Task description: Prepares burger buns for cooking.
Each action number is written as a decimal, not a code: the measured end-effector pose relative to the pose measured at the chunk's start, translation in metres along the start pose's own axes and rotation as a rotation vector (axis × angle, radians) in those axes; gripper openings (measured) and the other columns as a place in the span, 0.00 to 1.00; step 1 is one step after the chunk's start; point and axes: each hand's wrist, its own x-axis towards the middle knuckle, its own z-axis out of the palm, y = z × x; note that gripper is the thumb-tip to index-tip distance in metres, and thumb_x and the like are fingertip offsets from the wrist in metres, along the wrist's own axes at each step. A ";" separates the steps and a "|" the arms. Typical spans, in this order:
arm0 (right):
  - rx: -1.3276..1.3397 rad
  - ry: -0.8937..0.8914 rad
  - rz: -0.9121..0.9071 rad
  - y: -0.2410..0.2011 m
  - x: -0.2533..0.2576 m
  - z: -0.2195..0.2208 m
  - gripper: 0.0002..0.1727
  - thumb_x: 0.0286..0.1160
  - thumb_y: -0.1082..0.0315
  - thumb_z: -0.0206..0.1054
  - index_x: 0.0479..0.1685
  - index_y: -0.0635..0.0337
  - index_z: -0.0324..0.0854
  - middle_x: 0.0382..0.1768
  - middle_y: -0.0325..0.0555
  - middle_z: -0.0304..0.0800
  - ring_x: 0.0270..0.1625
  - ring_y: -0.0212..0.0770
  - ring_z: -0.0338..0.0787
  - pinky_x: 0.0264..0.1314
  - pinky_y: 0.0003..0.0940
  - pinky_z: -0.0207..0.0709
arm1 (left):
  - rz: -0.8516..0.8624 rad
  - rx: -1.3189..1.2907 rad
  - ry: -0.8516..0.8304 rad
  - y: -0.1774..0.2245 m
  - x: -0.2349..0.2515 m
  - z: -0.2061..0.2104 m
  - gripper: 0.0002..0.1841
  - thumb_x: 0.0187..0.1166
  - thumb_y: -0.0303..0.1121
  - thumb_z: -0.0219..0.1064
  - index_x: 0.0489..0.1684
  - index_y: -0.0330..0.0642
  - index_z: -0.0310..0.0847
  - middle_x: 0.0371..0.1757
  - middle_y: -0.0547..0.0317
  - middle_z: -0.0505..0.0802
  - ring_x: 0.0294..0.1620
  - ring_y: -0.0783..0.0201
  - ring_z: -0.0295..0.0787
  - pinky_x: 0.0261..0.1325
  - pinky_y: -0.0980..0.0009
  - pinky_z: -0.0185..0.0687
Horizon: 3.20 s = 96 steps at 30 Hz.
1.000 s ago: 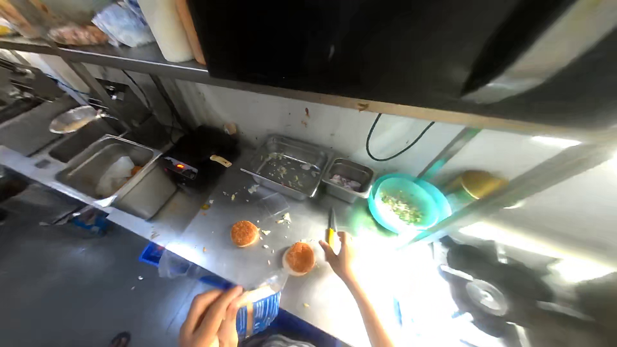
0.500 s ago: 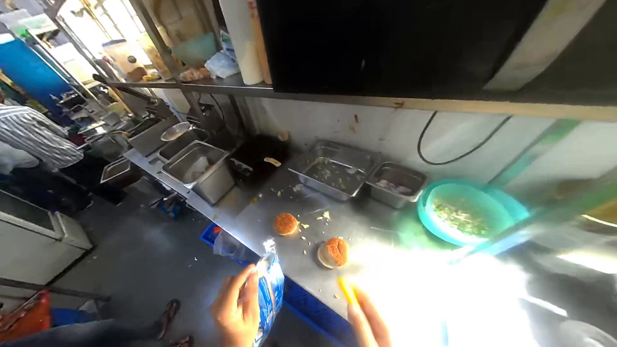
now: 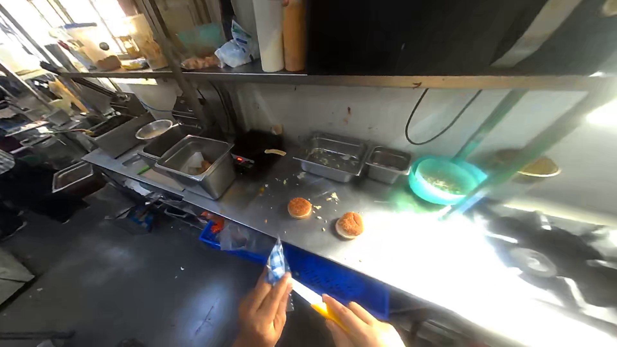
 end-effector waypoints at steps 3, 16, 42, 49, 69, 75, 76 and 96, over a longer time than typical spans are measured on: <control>-0.100 0.094 -0.026 -0.003 0.013 0.029 0.22 0.88 0.50 0.58 0.70 0.47 0.87 0.36 0.42 0.91 0.27 0.37 0.88 0.24 0.36 0.82 | -0.007 -0.082 -0.024 0.003 -0.022 -0.012 0.11 0.85 0.37 0.65 0.57 0.48 0.91 0.30 0.61 0.87 0.28 0.72 0.83 0.35 0.78 0.83; -0.101 0.241 0.752 0.148 0.009 0.006 0.22 0.90 0.49 0.56 0.57 0.55 0.88 0.34 0.49 0.92 0.36 0.50 0.91 0.44 0.59 0.83 | -0.386 -0.134 0.047 0.030 -0.058 -0.037 0.11 0.85 0.36 0.66 0.48 0.42 0.93 0.33 0.60 0.87 0.35 0.77 0.83 0.43 0.85 0.81; 0.430 0.166 -0.473 0.169 0.095 -0.011 0.05 0.78 0.56 0.72 0.39 0.39 0.92 0.48 0.30 0.94 0.56 0.36 0.88 0.59 0.38 0.81 | -0.838 -0.350 0.033 0.112 0.043 0.134 0.12 0.78 0.32 0.74 0.51 0.33 0.92 0.49 0.49 0.97 0.51 0.56 0.96 0.56 0.61 0.94; 0.467 0.163 -0.730 0.163 0.081 -0.012 0.05 0.81 0.59 0.69 0.40 0.39 0.91 0.45 0.28 0.94 0.62 0.36 0.88 0.76 0.43 0.75 | -1.004 -0.071 0.263 0.077 0.061 0.129 0.08 0.79 0.33 0.71 0.38 0.38 0.93 0.33 0.55 0.95 0.34 0.62 0.93 0.40 0.62 0.91; 0.082 -0.153 -0.295 0.113 0.196 0.056 0.28 0.70 0.49 0.76 0.69 0.47 0.84 0.65 0.42 0.90 0.66 0.47 0.89 0.63 0.51 0.87 | -0.648 -0.119 0.082 -0.049 0.077 0.110 0.06 0.79 0.34 0.72 0.42 0.44 0.93 0.36 0.65 0.96 0.31 0.72 0.92 0.35 0.75 0.90; 0.536 -0.002 -0.031 0.085 0.229 0.109 0.21 0.70 0.55 0.80 0.57 0.55 0.87 0.52 0.40 0.93 0.53 0.37 0.94 0.55 0.40 0.93 | -0.842 -0.254 0.121 -0.147 0.053 0.059 0.09 0.81 0.36 0.69 0.43 0.41 0.92 0.39 0.62 0.96 0.41 0.69 0.93 0.48 0.68 0.92; 0.690 0.039 0.107 0.082 0.238 0.115 0.22 0.71 0.58 0.79 0.59 0.59 0.84 0.50 0.43 0.94 0.51 0.40 0.95 0.53 0.41 0.94 | -0.884 -0.275 0.141 -0.163 0.049 0.050 0.10 0.81 0.37 0.69 0.42 0.40 0.92 0.39 0.61 0.96 0.42 0.68 0.93 0.50 0.67 0.92; 0.204 -0.007 -0.333 0.002 0.275 0.183 0.17 0.82 0.70 0.53 0.53 0.56 0.90 0.52 0.44 0.95 0.58 0.39 0.93 0.62 0.38 0.88 | -0.888 -0.615 0.001 -0.222 0.064 0.016 0.08 0.79 0.31 0.71 0.40 0.36 0.93 0.41 0.53 0.97 0.43 0.61 0.95 0.51 0.65 0.93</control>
